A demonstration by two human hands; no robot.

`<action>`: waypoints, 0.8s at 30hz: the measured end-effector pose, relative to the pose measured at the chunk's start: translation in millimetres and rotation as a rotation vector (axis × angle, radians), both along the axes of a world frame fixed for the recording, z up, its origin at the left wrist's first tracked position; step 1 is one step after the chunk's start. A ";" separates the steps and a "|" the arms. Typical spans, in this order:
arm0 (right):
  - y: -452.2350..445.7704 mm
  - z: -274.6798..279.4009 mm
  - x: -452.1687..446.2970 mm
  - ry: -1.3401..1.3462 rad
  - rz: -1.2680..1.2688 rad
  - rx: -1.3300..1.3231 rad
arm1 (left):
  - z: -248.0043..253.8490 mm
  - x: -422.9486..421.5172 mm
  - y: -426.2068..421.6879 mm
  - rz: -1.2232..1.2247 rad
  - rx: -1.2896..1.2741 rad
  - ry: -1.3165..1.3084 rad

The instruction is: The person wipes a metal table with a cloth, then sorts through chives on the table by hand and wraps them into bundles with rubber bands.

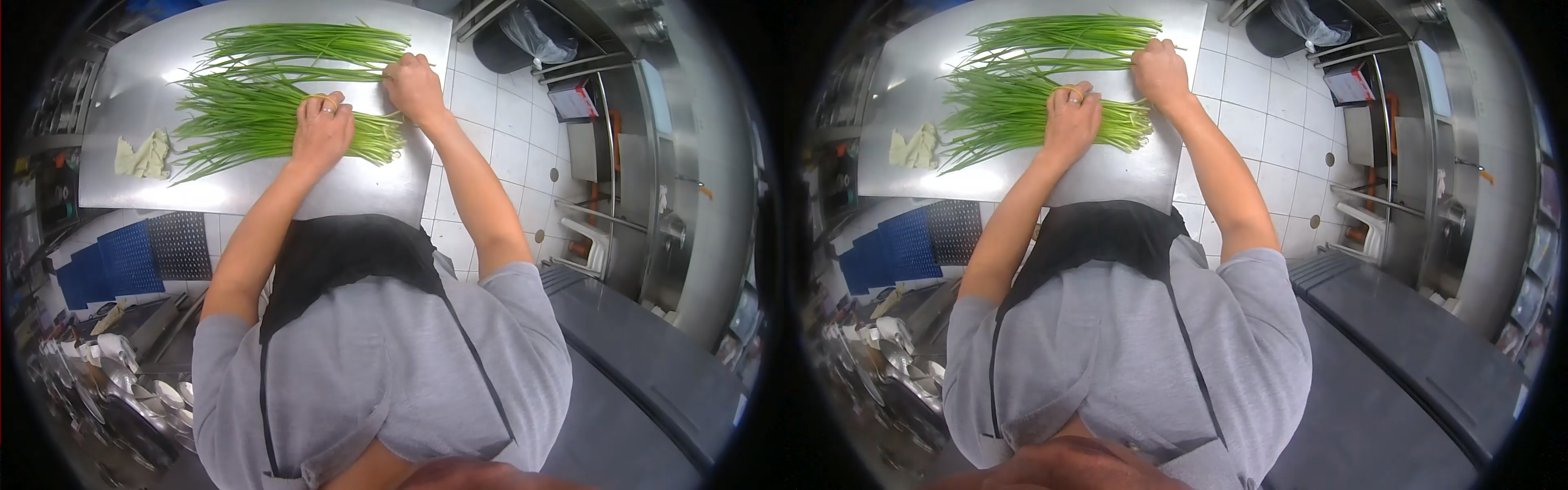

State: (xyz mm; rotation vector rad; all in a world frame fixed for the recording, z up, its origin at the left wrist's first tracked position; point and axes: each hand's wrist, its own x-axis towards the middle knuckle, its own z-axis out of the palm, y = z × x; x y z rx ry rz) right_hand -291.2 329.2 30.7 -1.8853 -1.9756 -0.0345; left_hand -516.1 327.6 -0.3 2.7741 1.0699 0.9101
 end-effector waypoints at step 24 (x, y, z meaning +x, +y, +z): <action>-20.1 27.4 6.0 0.366 0.116 -0.540 | -2.8 1.1 5.4 -0.023 -0.115 0.012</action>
